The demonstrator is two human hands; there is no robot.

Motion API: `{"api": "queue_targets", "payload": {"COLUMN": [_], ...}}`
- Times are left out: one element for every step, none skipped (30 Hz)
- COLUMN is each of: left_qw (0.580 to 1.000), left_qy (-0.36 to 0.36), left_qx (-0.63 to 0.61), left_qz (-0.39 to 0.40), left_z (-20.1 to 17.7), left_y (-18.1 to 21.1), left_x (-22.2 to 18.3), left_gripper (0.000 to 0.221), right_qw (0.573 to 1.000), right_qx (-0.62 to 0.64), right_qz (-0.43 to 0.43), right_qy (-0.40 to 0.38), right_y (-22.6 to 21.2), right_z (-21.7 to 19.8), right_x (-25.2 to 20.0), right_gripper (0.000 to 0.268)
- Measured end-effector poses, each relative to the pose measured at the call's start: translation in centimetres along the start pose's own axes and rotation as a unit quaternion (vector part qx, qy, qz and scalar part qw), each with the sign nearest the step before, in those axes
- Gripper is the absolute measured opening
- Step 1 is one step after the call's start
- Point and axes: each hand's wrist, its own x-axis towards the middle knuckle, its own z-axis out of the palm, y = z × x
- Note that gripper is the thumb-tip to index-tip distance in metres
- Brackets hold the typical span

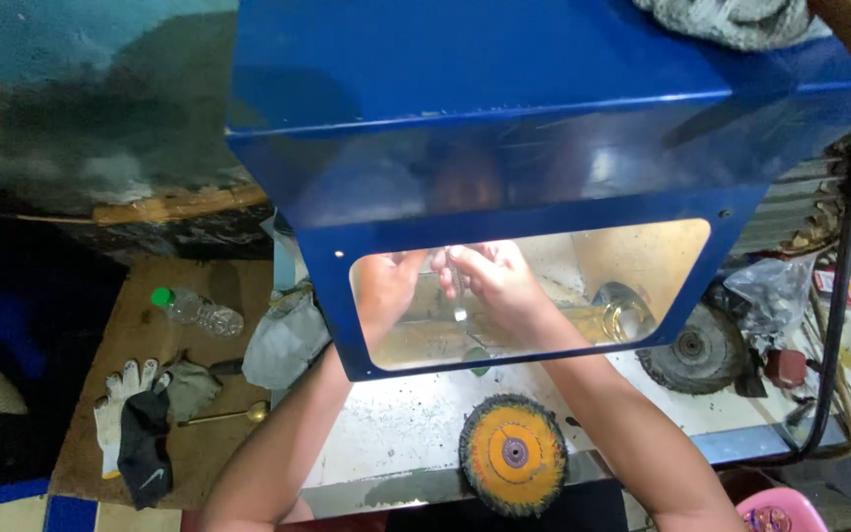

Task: Polishing a metal chain using a rotating wire brush wheel inside a protective enclosure

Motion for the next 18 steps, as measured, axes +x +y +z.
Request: {"api": "queue_targets", "payload": {"left_qw": [1.0,1.0,0.999,1.0,0.998,0.994,0.994,0.992,0.99,0.991,0.988,0.984,0.985,0.985,0.985,0.984,0.983,0.981], "left_qy": [-0.003,-0.002,-0.001,-0.003,-0.007,-0.009,-0.011,-0.019,-0.026,-0.026,-0.034,-0.043,-0.044,-0.044,-0.043,-0.045,-0.05,-0.054], "left_qx": [0.001,0.002,0.003,0.005,-0.032,-0.071,-0.072,-0.083,-0.094,-0.093,-0.111,-0.13,-0.13,-0.123,-0.116,-0.116,-0.135,-0.155], "left_qz": [-0.001,0.015,0.032,0.031,0.057,0.081,0.079,0.088,0.098,0.097,0.106,0.111,0.108,0.116,0.124,0.125,0.116,0.101], "left_z": [-0.1,-0.3,-0.5,-0.4,-0.3,-0.1,0.0,0.0,-0.1,-0.2,-0.2,0.0,-0.1,-0.2,-0.3,-0.3,-0.3,-0.3], "left_y": [1.1,2.6,4.1,3.7,3.2,2.7,2.5,2.7,2.9,3.0,2.9,2.7,2.5,2.6,2.7,3.2,3.7,3.9], "left_x": [-0.7,-0.9,-1.1,-0.7,-0.2,0.1,-0.4,-0.3,-0.1,0.1,0.3,0.2,0.0,0.1,0.3,0.0,-0.2,-0.9], "left_gripper": [0.015,0.017,0.019,0.019,0.018,0.018,0.018,0.017,0.018,0.018,0.018,0.019,0.019,0.02,0.021,0.021,0.022,0.023], "right_qw": [1.0,1.0,1.0,1.0,1.0,1.0,1.0,1.0,0.999,1.0,1.0,1.0,1.0,1.0,1.0,1.0,1.0,1.0], "right_qx": [0.001,-0.009,-0.02,-0.017,-0.014,-0.013,-0.013,-0.02,-0.027,-0.025,-0.012,0.001,0.002,0.002,0.002,0.003,0.014,0.025], "right_qz": [0.001,-0.004,-0.009,-0.008,-0.008,-0.008,-0.006,-0.009,-0.013,-0.012,-0.013,-0.012,-0.009,-0.015,-0.021,-0.023,-0.019,-0.009], "right_qy": [0.003,-0.002,-0.007,-0.004,-0.004,-0.004,-0.002,-0.007,-0.012,-0.013,-0.006,0.002,0.005,0.003,0.002,0.003,0.006,0.01], "right_y": [-0.2,-0.7,-1.2,-1.1,-1.0,-1.0,-0.7,-0.8,-1.0,-0.8,-0.6,-0.3,0.0,0.2,0.2,0.0,-0.3,-0.4], "right_z": [0.1,0.4,0.6,0.5,0.5,0.3,0.2,0.2,0.2,0.2,0.1,-0.1,-0.2,-0.3,-0.4,-0.3,-0.3,-0.3], "right_x": [-0.5,-0.6,-0.7,-0.5,-0.3,-0.3,-0.7,-0.6,-0.5,-0.4,-0.3,-0.5,-0.4,-0.1,0.2,0.0,-0.2,-0.7], "right_gripper": [0.016,0.017,0.018,0.018,0.018,0.019,0.019,0.02,0.02,0.02,0.02,0.02,0.02,0.02,0.02,0.02,0.02,0.021]}}
